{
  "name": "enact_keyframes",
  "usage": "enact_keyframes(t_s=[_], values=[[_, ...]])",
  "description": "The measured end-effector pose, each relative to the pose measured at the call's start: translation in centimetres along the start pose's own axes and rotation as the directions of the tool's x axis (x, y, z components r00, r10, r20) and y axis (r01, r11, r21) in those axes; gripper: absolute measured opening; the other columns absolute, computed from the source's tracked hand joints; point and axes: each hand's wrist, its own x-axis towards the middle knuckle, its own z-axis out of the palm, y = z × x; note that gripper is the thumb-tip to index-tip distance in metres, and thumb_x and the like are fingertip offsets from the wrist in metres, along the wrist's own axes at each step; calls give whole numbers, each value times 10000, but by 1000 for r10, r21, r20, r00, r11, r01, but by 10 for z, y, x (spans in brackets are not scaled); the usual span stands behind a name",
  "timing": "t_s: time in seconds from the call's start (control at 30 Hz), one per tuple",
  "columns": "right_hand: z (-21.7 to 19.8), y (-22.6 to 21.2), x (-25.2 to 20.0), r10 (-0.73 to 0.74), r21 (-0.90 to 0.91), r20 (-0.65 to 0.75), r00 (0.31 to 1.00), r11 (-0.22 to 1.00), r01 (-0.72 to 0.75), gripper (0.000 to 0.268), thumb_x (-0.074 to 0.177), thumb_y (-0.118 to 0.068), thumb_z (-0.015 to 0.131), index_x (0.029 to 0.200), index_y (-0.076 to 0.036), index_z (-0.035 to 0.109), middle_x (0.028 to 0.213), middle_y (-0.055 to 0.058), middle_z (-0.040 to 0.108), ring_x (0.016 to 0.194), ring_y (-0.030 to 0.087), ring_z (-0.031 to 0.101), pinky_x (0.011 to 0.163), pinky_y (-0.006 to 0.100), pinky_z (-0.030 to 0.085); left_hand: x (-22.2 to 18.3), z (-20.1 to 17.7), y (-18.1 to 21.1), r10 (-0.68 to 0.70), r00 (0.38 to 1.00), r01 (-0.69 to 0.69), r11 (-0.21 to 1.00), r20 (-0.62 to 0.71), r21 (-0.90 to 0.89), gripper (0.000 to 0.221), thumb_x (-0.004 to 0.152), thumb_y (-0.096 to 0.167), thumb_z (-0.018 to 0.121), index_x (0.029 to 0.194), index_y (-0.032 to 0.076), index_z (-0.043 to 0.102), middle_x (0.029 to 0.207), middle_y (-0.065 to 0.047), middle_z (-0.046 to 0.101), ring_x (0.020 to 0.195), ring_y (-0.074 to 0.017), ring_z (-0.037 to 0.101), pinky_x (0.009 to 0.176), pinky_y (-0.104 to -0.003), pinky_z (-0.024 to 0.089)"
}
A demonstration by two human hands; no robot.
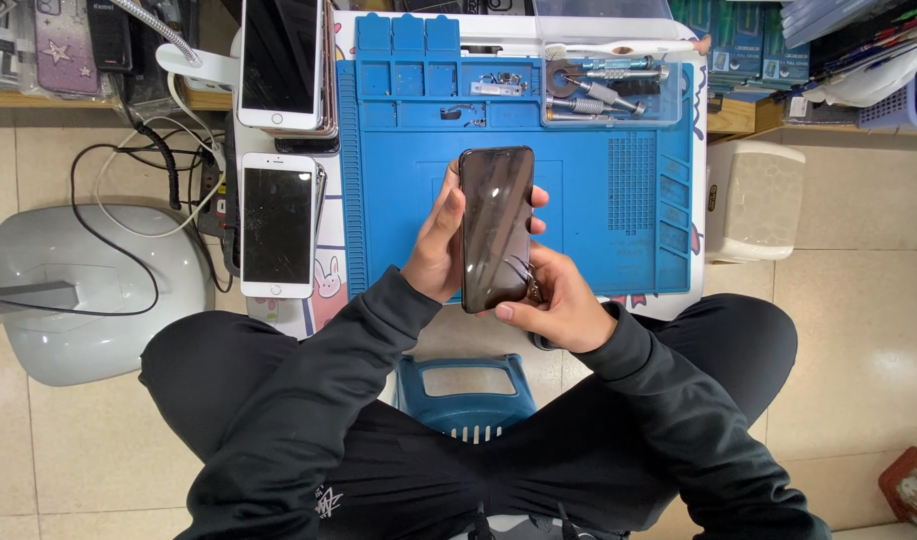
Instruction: The person disassembles a white smartphone by prying open the case and removing the back cover. They then reassemble the phone by placing the back cover back on and pressing it into place. The person repeats a similar process with a black smartphone, using a metal tool to pry open the case.
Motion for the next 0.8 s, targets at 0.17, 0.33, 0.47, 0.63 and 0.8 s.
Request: enact_keyframes(t_s=[0.17, 0.33, 0.47, 0.63, 0.8], values=[[0, 1, -1, -8, 21, 17, 1000, 1000, 8, 446, 835, 1, 841, 1217, 81, 625, 958, 260, 788, 897, 256, 789, 742, 352, 671, 0, 0, 1, 1, 1000, -1, 1000, -1, -3, 532, 1068, 589, 553, 1397, 226, 345, 1335, -270, 655, 1159, -336, 727, 1000, -497, 612], [-2, 6, -2, -6, 35, 16, 1000, 999, 5, 471, 818, 26, 845, 1220, 91, 608, 962, 282, 787, 916, 283, 797, 753, 374, 681, -1, -2, -3, 15, 1000, -15, 1000, -2, 4, 536, 1076, 585, 535, 1417, 227, 327, 1354, -294, 642, 1173, -352, 721, 1008, -507, 605], [0, 3, -1, 6, 15, -6, 1000, 1000, -6, 455, 806, 20, 861, 1188, 90, 622, 872, 227, 777, 840, 225, 781, 690, 334, 678, -1, -4, -5, 29, 1000, -29, 999, -9, 23, 561, 1071, 586, 527, 1432, 216, 309, 1359, -311, 635, 1173, -366, 719, 988, -523, 610], [2, 0, 1, 1, 2, -13, 1000, 1000, -1, 463, 798, 33, 865, 1187, 88, 620, 803, 173, 746, 803, 161, 747, 676, 284, 651, 0, -3, -5, 42, 999, -41, 999, -12, 32, 567, 1070, 592, 535, 1436, 216, 322, 1360, -310, 639, 1169, -356, 717, 978, -525, 613], [3, -4, 3, 13, -7, -22, 1000, 1000, -13, 463, 785, 31, 874, 1174, 86, 628, 769, 170, 740, 763, 141, 740, 648, 268, 644, -1, -1, -4, 31, 999, -29, 999, -36, 46, 590, 1059, 600, 545, 1443, 215, 315, 1356, -306, 645, 1165, -345, 722, 976, -506, 619]])
